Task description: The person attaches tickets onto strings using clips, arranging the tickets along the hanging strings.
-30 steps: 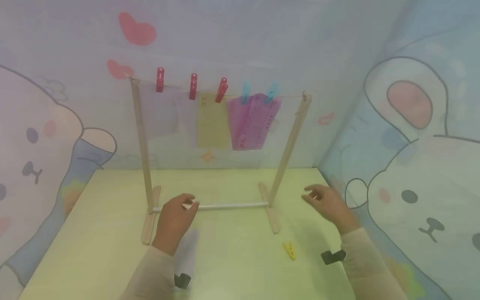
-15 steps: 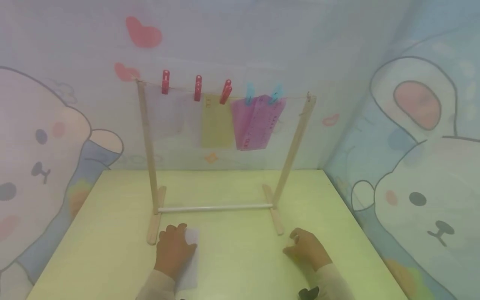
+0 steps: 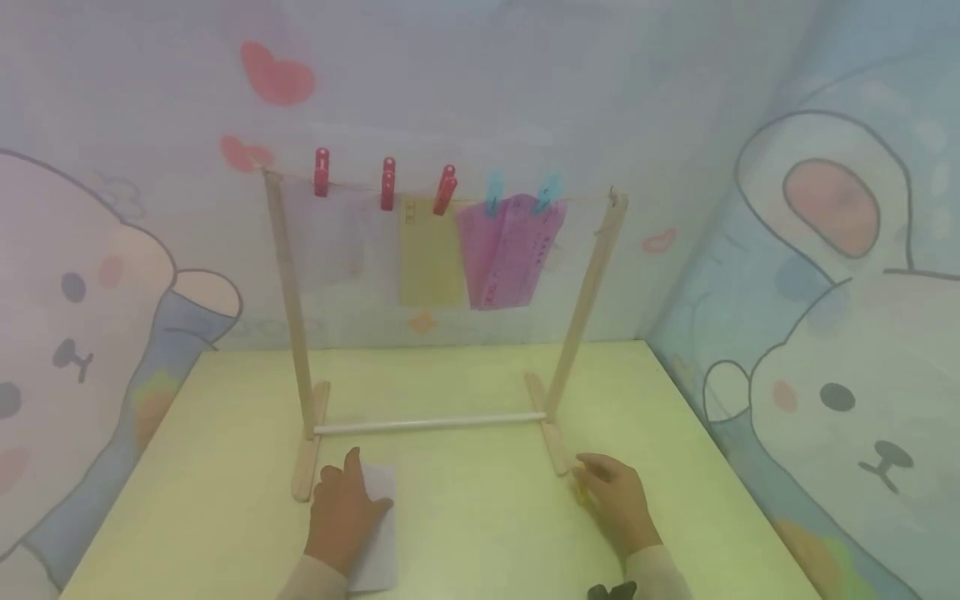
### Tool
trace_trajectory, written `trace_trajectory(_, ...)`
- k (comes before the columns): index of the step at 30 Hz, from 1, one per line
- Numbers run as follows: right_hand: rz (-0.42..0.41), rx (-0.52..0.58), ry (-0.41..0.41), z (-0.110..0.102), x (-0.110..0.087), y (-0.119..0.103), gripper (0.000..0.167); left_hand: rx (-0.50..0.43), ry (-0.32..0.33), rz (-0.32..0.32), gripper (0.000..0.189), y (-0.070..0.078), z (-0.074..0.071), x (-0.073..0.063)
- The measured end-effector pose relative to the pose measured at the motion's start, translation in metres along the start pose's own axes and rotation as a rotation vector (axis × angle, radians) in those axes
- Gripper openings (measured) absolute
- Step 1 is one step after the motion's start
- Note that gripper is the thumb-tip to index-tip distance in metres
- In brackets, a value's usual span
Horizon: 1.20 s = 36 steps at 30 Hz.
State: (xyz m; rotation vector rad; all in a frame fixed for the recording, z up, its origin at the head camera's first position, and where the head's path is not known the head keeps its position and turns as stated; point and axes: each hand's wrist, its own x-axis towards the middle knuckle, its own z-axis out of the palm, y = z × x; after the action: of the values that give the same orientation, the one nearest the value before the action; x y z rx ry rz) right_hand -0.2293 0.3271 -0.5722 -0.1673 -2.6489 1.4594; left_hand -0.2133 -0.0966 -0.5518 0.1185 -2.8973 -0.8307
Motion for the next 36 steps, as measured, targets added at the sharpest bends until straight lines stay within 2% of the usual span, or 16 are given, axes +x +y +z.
trace_trajectory(4,0.0,0.05,0.001,0.001,0.001,0.004,0.041,-0.065,0.006,0.017,0.102,-0.006,0.005,0.004)
trace_trajectory(10,0.003,0.082,0.031,0.0,0.001,0.007,0.043,-0.158,0.052,0.061,0.082,-0.014,0.011,0.004)
trace_trajectory(13,0.004,0.089,0.046,-0.002,-0.001,0.006,0.045,-0.227,0.084,0.08,0.067,-0.014,0.011,0.003)
trace_trajectory(15,0.014,0.108,0.053,-0.002,-0.002,0.004,0.045,-0.279,0.105,0.087,0.049,-0.012,0.011,0.003)
trace_trajectory(17,0.017,0.117,0.057,-0.002,-0.003,0.003,0.046,-0.301,0.119,0.083,0.029,-0.01,0.01,0.005)
trace_trajectory(19,0.02,0.126,0.06,-0.002,-0.003,0.003,0.047,-0.308,0.129,0.076,0.017,-0.008,0.009,0.005)
trace_trajectory(23,0.013,0.125,0.068,-0.002,-0.002,0.004,0.048,-0.33,0.131,0.057,0.021,-0.003,0.005,0.005)
trace_trajectory(25,0.015,0.138,0.066,-0.003,-0.001,0.005,0.048,-0.381,0.115,0.045,0.025,0.0,0.004,0.005)
trace_trajectory(27,0.017,0.157,0.065,-0.006,-0.002,0.005,0.049,-0.416,0.096,0.034,0.026,0.003,0.005,0.006)
trace_trajectory(31,0.006,0.192,0.082,-0.019,-0.003,-0.006,0.048,-0.456,0.105,0.066,0.029,0.015,0.002,0.012)
trace_trajectory(34,-0.051,0.236,0.122,-0.037,0.004,-0.024,0.046,-0.46,0.162,0.141,0.027,0.035,-0.011,0.021)
trace_trajectory(36,-0.117,0.287,0.155,-0.053,0.011,-0.047,0.043,-0.481,0.206,0.186,0.021,0.054,-0.025,0.031)
